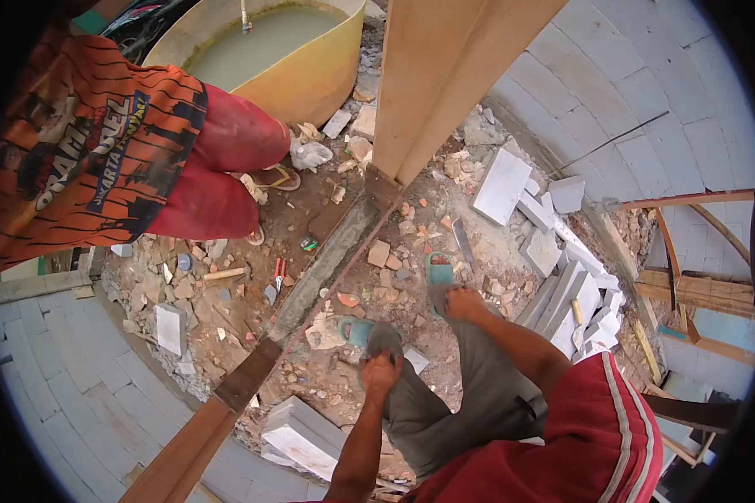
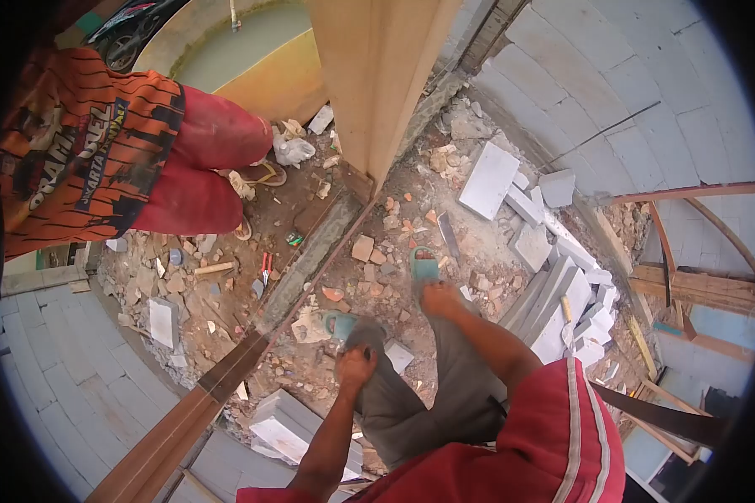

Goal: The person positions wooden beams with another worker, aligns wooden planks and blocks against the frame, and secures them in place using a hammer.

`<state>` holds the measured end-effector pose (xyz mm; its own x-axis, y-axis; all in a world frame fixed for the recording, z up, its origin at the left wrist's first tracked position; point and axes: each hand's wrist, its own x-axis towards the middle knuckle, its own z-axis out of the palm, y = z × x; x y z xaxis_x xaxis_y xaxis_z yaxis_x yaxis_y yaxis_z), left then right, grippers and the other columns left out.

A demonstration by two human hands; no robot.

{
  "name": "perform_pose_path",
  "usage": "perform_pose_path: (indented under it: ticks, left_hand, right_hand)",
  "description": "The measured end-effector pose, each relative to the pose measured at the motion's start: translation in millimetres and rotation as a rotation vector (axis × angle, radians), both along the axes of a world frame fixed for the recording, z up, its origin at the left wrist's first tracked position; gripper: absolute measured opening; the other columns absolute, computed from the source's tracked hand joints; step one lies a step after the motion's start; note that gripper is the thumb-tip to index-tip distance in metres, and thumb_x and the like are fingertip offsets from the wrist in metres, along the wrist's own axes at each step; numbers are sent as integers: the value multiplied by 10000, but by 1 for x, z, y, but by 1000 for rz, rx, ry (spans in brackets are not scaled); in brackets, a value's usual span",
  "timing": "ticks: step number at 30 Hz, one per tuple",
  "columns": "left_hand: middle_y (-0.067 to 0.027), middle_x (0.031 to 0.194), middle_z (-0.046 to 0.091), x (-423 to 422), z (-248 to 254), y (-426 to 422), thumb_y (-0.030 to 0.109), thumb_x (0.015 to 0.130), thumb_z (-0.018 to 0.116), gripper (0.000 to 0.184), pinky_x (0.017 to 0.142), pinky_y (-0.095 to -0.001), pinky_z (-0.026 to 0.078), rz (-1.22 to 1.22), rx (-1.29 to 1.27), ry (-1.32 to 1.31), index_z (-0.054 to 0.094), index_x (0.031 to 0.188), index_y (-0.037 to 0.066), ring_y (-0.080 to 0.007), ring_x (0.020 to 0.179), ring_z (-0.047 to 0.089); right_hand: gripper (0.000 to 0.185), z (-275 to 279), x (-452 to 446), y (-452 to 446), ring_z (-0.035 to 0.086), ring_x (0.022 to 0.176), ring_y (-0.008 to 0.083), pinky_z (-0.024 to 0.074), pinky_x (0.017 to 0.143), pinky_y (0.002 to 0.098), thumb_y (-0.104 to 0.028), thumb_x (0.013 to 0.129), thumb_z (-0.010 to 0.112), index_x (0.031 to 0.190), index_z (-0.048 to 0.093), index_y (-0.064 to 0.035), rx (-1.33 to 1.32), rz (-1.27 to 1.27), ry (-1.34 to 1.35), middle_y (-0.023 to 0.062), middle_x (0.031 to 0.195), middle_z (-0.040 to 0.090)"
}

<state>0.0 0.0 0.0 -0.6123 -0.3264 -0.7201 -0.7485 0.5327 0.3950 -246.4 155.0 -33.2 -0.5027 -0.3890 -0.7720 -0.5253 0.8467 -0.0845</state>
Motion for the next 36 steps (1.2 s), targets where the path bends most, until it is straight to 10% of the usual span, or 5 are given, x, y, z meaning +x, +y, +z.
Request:
perform_pose_path:
  ticks: [12, 17, 23, 36]
  left_hand:
    - [-177, 1231, 591, 49, 13, 28, 255, 803, 633, 381, 998, -482, 407, -18, -41, 154, 642, 1131, 61, -365, 1166, 530]
    - [-207, 1271, 558, 48, 35, 30, 230, 806, 634, 439, 1032, -475, 399, 187, -134, 190, 609, 1202, 43, -380, 1237, 479]
    - [-232, 1313, 537, 67, 46, 70, 236, 843, 622, 476, 1071, -455, 387, 522, -115, 197, 555, 1260, 15, -407, 1242, 482]
    - [-242, 1096, 654, 100, 66, 115, 266, 845, 605, 390, 932, -418, 480, 878, -201, 358, 661, 1139, 15, -384, 1018, 622]
  right_hand:
    - [375, 43, 57, 20, 571, 1172, 350, 435, 1011, 482, -349, 839, 591, 1082, 663, -73, -99, -158, -130, 163, 1201, 637]
    - [312, -16, 36, 46, 639, 1008, 339, 499, 878, 420, -317, 830, 609, 973, 697, -55, -299, -119, -179, 196, 1082, 666]
    - [293, 43, -33, 40, 666, 867, 311, 509, 782, 396, -289, 821, 630, 972, 707, -50, -371, -195, -282, 189, 927, 694]
    - [288, 79, -99, 25, 664, 843, 344, 506, 778, 402, -267, 791, 594, 868, 701, -11, -525, -11, -148, 205, 866, 694]
